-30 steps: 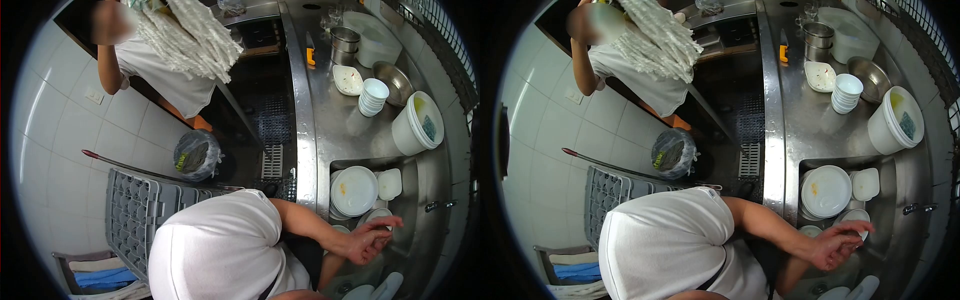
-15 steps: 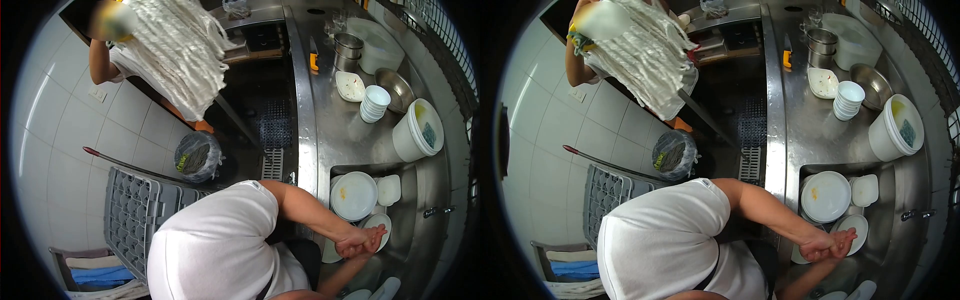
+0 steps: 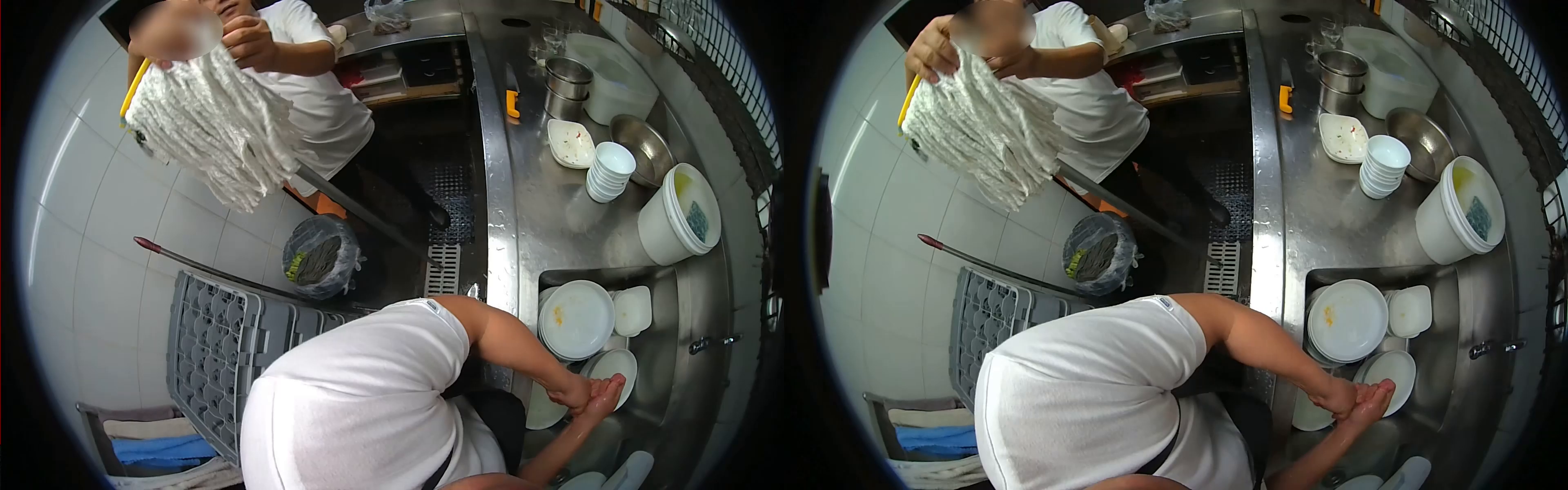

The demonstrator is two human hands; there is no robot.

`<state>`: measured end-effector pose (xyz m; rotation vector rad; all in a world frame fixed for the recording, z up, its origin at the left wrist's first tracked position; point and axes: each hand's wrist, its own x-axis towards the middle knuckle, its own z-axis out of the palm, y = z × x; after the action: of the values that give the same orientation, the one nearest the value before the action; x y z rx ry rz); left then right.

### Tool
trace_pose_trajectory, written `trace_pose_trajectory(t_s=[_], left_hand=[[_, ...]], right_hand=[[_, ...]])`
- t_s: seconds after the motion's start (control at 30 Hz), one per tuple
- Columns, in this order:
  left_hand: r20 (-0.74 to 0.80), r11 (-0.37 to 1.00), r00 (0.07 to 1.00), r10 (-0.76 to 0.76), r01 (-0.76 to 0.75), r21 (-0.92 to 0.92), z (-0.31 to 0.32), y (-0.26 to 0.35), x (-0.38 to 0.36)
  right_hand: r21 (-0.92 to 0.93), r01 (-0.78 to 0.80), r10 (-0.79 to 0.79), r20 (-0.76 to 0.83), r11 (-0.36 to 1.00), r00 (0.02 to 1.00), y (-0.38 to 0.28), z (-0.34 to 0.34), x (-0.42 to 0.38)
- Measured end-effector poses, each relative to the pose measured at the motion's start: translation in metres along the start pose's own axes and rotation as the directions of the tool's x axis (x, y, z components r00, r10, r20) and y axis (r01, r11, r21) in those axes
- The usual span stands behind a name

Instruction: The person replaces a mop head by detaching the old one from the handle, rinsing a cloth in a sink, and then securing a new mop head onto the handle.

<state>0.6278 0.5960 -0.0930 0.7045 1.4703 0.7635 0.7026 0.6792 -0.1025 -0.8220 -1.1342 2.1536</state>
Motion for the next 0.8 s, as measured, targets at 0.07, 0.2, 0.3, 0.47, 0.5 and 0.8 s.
trace_pose_trajectory(t_s=[0.07,0.2,0.3,0.47,0.5,0.8], left_hand=[[-0.037,0.973,0.984,0.174,-0.166,0.158,0.006,-0.009,0.01],[0.008,0.787,0.911,0.413,-0.361,0.501,0.003,-0.004,0.013],[-0.004,0.793,0.9,0.435,-0.381,0.475,-0.003,0.002,0.003],[-0.063,0.786,0.884,0.462,-0.375,0.492,-0.01,0.012,-0.011],[-0.062,0.776,0.878,0.475,-0.385,0.5,-0.011,0.012,-0.012],[-0.064,0.764,0.878,0.475,-0.376,0.524,-0.021,0.021,-0.035]], right_hand=[[-0.041,0.052,-0.053,-0.029,0.998,0.998,0.002,0.0,-0.002],[-0.092,0.112,-0.118,-0.059,0.989,0.991,-0.008,0.009,-0.007],[-0.146,0.147,-0.162,-0.095,0.978,0.982,-0.017,0.025,-0.013],[-0.207,0.179,-0.207,-0.121,0.962,0.971,-0.024,0.033,-0.014],[-0.209,0.166,-0.193,-0.115,0.964,0.974,-0.026,0.033,-0.014],[-0.222,0.183,-0.218,-0.145,0.958,0.965,-0.026,0.045,-0.017]])
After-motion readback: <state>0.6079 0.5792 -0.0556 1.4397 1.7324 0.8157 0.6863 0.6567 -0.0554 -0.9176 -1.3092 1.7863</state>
